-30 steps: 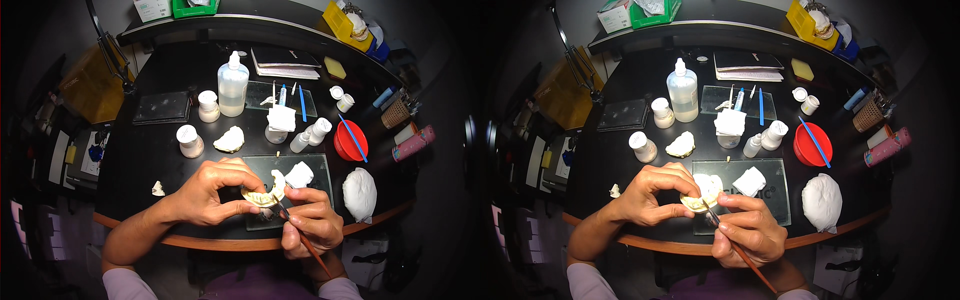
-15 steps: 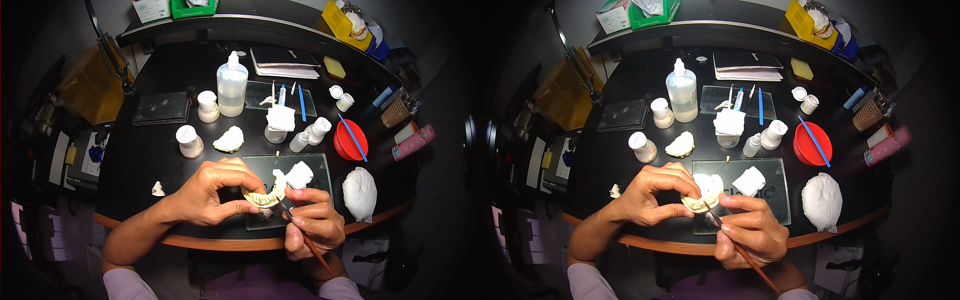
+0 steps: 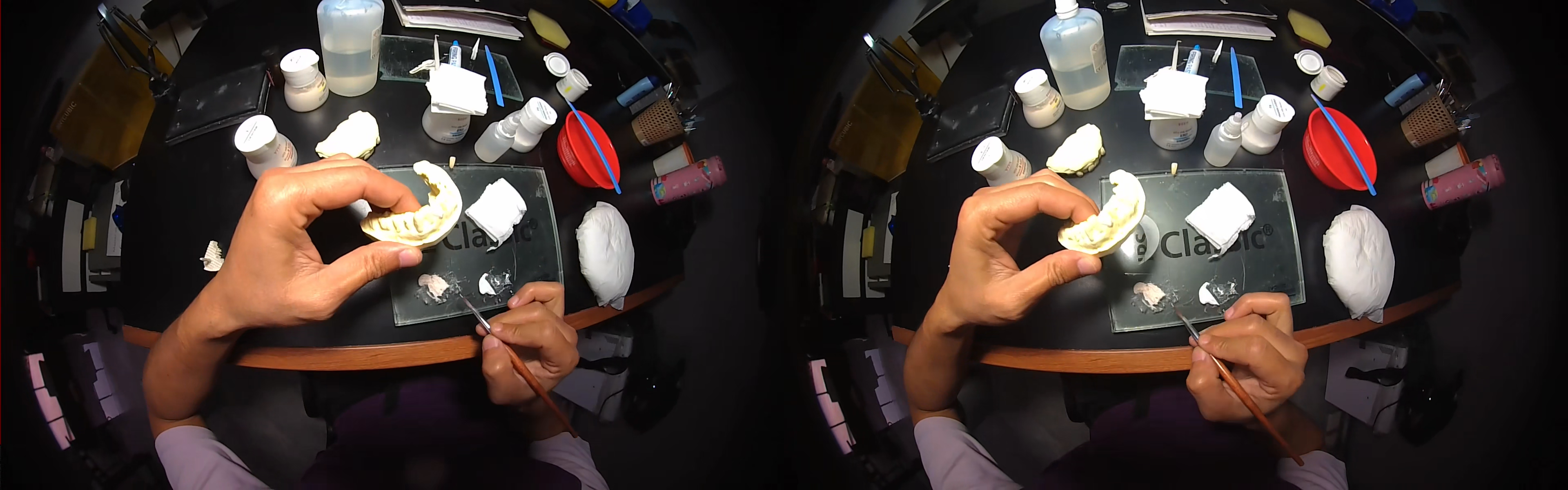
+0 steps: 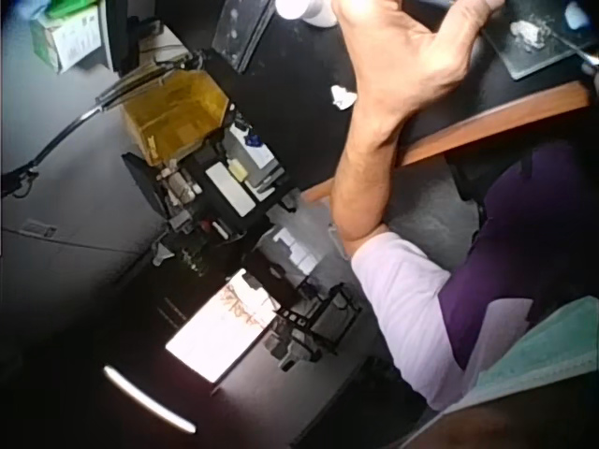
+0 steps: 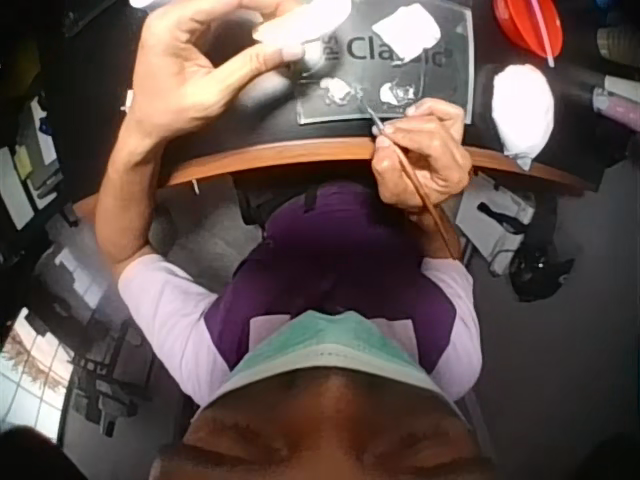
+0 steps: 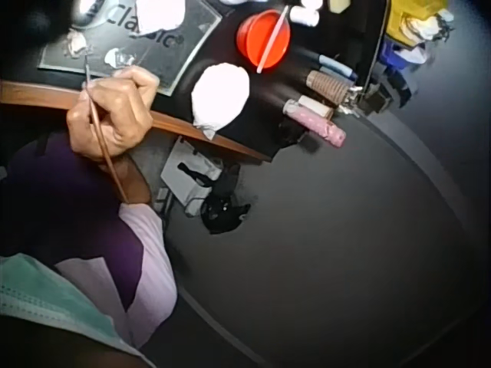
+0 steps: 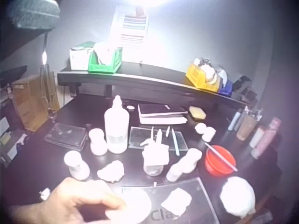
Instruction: The person applies ceramic paste to a dental bridge using a brush. They hold the bridge in one hand and carefully paint the paste onto the individual teeth structures of the bridge, picking up more paste from a glass slab as needed.
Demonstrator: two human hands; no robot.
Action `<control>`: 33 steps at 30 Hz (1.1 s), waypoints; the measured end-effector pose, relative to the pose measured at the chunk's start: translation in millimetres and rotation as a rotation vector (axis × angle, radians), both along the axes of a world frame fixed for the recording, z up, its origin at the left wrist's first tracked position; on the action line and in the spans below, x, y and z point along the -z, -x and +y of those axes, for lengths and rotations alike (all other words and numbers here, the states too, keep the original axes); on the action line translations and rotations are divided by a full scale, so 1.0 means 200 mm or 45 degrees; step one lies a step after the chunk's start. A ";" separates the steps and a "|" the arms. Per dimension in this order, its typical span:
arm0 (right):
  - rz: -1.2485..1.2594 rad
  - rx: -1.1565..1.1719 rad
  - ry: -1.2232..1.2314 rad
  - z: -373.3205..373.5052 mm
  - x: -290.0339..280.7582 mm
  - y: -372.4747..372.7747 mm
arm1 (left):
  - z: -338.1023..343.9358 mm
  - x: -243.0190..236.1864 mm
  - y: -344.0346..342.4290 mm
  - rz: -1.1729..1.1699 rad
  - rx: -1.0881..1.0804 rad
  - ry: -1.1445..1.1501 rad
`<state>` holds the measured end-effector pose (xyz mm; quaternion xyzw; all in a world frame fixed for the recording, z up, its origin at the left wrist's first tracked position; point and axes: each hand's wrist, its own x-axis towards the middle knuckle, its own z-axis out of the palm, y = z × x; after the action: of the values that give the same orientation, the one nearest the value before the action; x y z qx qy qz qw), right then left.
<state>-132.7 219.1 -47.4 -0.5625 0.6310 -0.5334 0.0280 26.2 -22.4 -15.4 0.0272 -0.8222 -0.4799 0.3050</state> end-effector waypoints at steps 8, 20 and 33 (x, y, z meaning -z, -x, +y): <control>0.135 -0.043 -0.158 -0.01 0.01 -0.02 | 0.03 0.00 -0.04 -0.125 -0.100 -0.110; 0.182 -0.009 -0.137 -0.04 0.02 -0.03 | 0.03 0.01 -0.03 -0.096 -0.066 -0.091; 0.037 -0.171 0.105 -0.09 -0.09 0.02 | 0.03 -0.01 -0.04 -0.135 -0.033 -0.026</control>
<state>-136.3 201.5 -28.8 -0.6119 0.5699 -0.5475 0.0313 33.6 -16.0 -12.5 0.0664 -0.8317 -0.4823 0.2669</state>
